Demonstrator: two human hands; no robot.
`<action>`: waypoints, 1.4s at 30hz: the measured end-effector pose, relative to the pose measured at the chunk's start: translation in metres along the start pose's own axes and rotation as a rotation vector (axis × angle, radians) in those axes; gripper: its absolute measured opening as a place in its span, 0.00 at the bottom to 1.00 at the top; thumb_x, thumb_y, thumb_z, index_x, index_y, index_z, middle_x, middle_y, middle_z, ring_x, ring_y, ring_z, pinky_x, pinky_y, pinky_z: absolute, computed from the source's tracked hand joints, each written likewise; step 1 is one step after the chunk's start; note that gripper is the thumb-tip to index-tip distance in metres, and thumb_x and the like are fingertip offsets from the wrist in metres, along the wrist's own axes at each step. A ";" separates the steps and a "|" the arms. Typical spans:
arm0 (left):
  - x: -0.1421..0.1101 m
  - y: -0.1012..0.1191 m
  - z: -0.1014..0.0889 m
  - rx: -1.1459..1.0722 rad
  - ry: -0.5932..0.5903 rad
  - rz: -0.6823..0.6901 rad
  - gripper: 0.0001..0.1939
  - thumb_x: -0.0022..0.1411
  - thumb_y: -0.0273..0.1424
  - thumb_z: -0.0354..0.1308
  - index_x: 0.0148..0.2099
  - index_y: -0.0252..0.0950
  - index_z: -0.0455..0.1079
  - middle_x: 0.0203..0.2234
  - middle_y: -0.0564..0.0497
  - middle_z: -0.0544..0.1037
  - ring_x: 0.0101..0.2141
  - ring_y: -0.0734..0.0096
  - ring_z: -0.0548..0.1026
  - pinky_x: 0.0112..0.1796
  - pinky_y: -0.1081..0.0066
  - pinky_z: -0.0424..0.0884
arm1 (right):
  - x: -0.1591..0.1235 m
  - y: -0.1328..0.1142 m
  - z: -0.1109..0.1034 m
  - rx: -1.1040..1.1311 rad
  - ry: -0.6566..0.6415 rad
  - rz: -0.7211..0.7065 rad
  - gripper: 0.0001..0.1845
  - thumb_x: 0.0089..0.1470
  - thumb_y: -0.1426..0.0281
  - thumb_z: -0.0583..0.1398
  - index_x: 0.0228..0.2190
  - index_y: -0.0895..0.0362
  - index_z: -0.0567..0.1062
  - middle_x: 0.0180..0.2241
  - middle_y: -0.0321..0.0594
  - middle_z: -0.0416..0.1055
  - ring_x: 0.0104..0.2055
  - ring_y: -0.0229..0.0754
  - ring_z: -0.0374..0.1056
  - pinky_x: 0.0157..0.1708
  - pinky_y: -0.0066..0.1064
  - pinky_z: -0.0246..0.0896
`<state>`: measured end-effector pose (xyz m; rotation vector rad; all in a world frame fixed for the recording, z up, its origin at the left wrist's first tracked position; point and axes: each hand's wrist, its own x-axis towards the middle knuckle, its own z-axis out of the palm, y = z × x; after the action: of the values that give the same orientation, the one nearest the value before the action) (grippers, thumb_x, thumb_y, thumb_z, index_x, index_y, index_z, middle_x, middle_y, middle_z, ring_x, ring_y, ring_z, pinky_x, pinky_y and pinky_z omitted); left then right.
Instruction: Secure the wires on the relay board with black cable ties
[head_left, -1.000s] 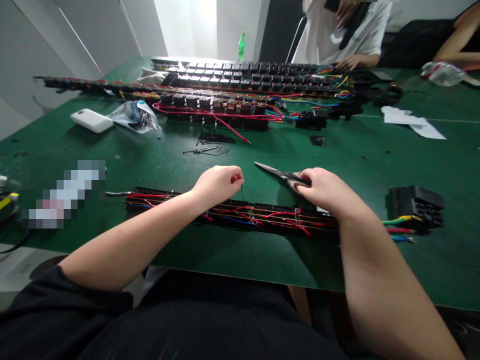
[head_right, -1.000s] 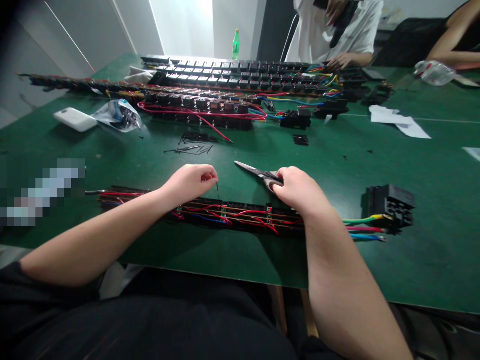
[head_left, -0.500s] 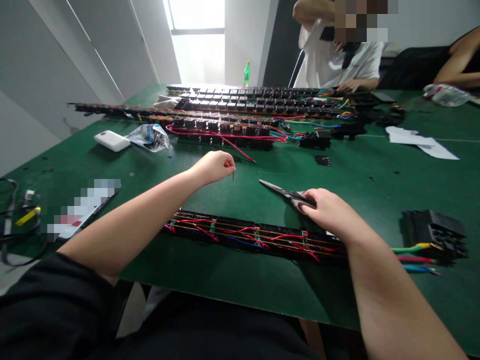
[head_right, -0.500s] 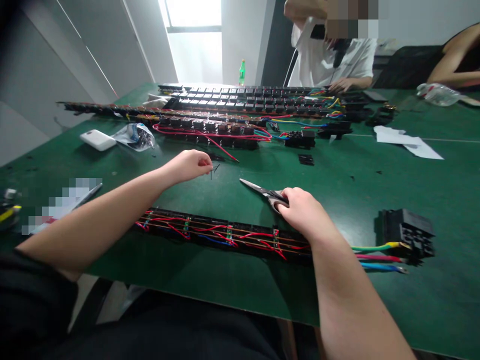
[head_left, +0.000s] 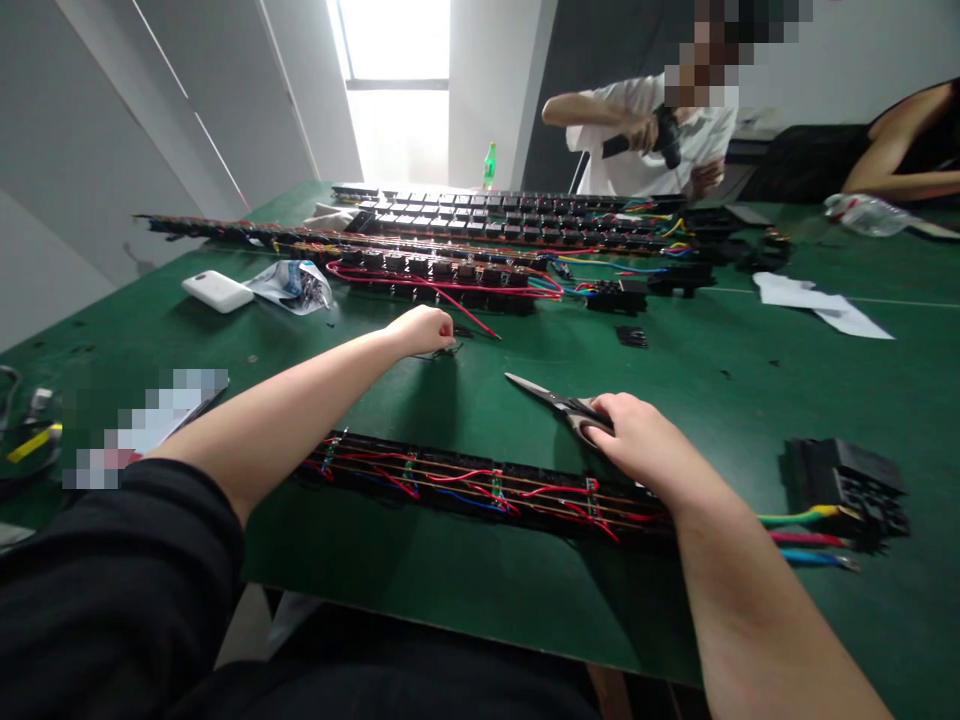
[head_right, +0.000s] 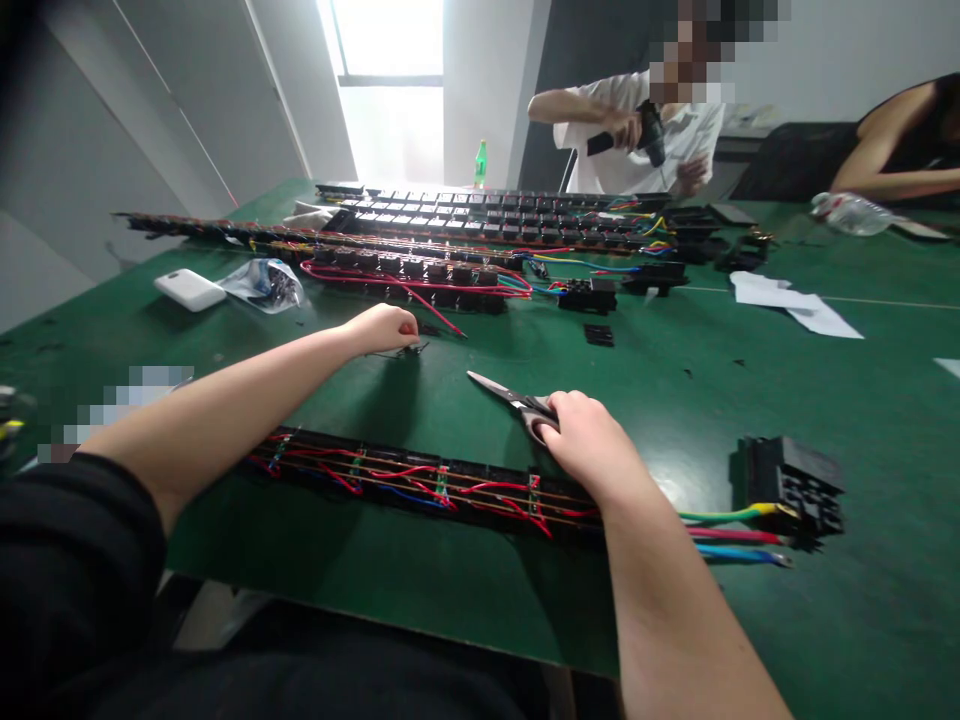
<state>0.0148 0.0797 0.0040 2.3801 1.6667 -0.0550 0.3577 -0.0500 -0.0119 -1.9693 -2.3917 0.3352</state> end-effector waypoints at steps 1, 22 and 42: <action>0.000 0.001 0.000 0.008 -0.008 0.000 0.21 0.72 0.42 0.61 0.60 0.35 0.71 0.56 0.44 0.76 0.53 0.60 0.77 0.53 0.54 0.79 | 0.000 0.000 0.000 0.001 -0.002 -0.001 0.14 0.65 0.64 0.58 0.46 0.59 0.78 0.47 0.51 0.78 0.49 0.51 0.73 0.49 0.38 0.65; -0.023 0.025 0.011 -0.139 -0.075 0.235 0.21 0.72 0.42 0.61 0.60 0.34 0.71 0.54 0.44 0.77 0.50 0.62 0.78 0.51 0.55 0.80 | -0.002 -0.010 -0.007 0.102 -0.020 -0.203 0.15 0.61 0.66 0.62 0.47 0.56 0.81 0.48 0.48 0.80 0.50 0.50 0.74 0.53 0.38 0.68; -0.060 0.026 0.004 -0.028 -0.012 0.158 0.14 0.57 0.30 0.65 0.47 0.38 0.82 0.35 0.52 0.86 0.35 0.71 0.81 0.35 0.75 0.69 | -0.011 -0.038 -0.022 0.239 0.088 -0.321 0.13 0.62 0.65 0.57 0.41 0.55 0.81 0.43 0.48 0.79 0.43 0.47 0.77 0.47 0.40 0.73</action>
<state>0.0188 0.0151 0.0150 2.4761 1.4592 -0.0180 0.3262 -0.0646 0.0177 -1.4442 -2.4258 0.4822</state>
